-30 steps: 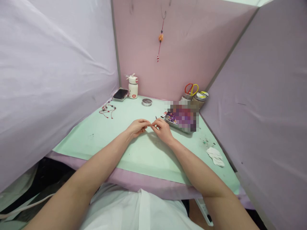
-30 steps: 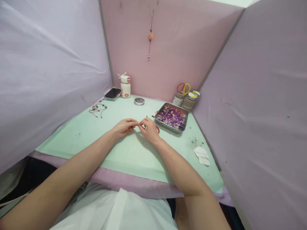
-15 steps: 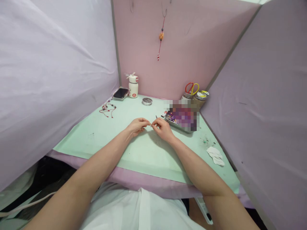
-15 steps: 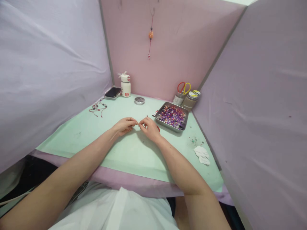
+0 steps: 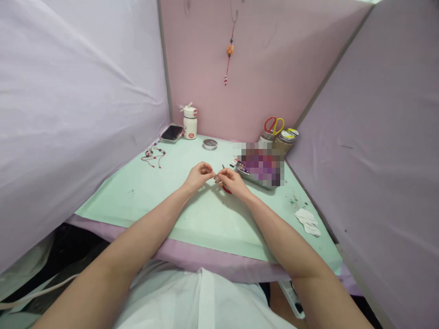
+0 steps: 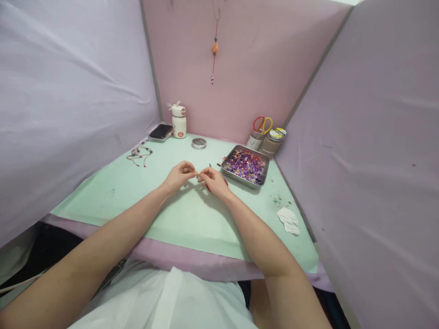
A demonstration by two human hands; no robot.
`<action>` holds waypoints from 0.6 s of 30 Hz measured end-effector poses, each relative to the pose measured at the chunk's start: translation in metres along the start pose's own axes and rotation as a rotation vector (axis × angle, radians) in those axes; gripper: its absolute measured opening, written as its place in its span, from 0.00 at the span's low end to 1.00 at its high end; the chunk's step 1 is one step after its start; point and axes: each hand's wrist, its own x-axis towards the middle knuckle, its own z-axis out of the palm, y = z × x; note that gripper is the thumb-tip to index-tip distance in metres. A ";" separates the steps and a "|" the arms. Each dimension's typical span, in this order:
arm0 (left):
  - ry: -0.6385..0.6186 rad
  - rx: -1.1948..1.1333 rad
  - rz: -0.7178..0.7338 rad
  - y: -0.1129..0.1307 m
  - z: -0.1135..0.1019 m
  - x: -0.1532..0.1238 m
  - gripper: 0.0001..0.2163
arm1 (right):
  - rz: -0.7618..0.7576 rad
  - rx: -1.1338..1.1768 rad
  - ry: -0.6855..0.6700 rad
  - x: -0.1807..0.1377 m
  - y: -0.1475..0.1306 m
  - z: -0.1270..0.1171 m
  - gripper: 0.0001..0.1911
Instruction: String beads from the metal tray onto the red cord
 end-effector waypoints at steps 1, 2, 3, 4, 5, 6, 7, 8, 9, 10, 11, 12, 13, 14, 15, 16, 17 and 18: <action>-0.002 0.029 0.044 0.000 0.001 0.000 0.11 | 0.026 0.049 -0.007 0.000 -0.001 0.000 0.12; -0.006 0.059 0.083 0.000 0.002 -0.001 0.10 | 0.046 0.091 -0.010 0.000 -0.001 0.000 0.12; -0.010 0.089 0.116 0.000 0.002 -0.001 0.10 | 0.062 0.127 -0.012 0.000 -0.001 0.000 0.13; -0.010 0.116 0.139 0.001 0.003 -0.002 0.09 | 0.074 0.158 -0.012 0.000 -0.001 0.000 0.14; -0.007 0.139 0.153 0.002 0.004 -0.003 0.09 | 0.083 0.185 -0.010 0.000 -0.001 0.000 0.15; -0.001 0.156 0.165 0.002 0.005 -0.004 0.09 | 0.089 0.209 -0.008 0.000 0.000 0.000 0.16; 0.007 0.171 0.177 0.003 0.006 -0.005 0.08 | 0.094 0.229 -0.005 0.001 0.000 0.000 0.17; 0.017 0.183 0.190 0.004 0.007 -0.006 0.08 | 0.099 0.246 -0.004 0.001 0.001 0.000 0.17; 0.028 0.193 0.202 0.005 0.007 -0.007 0.07 | 0.105 0.260 -0.005 0.000 0.001 0.000 0.18; 0.040 0.199 0.211 0.006 0.008 -0.008 0.07 | 0.113 0.272 -0.009 0.000 0.000 -0.001 0.18; 0.052 0.203 0.214 0.006 0.008 -0.008 0.07 | 0.122 0.281 -0.013 0.000 -0.001 -0.001 0.18; 0.064 0.203 0.211 0.007 0.008 -0.008 0.06 | 0.131 0.287 -0.018 -0.001 -0.002 -0.001 0.18; 0.074 0.201 0.205 0.007 0.008 -0.008 0.06 | 0.138 0.289 -0.019 -0.002 -0.004 -0.001 0.18; 0.081 0.199 0.198 0.007 0.008 -0.008 0.06 | 0.142 0.286 -0.017 -0.002 -0.006 0.000 0.18; 0.087 0.197 0.193 0.007 0.008 -0.008 0.06 | 0.144 0.277 -0.013 -0.003 -0.007 0.000 0.17; 0.092 0.197 0.191 0.007 0.007 -0.007 0.06 | 0.145 0.265 -0.006 -0.004 -0.009 0.000 0.17; 0.099 0.198 0.189 0.006 0.007 -0.007 0.06 | 0.146 0.252 0.001 -0.004 -0.010 0.001 0.18; 0.107 0.197 0.185 0.005 0.007 -0.006 0.06 | 0.148 0.240 0.009 -0.005 -0.011 0.001 0.18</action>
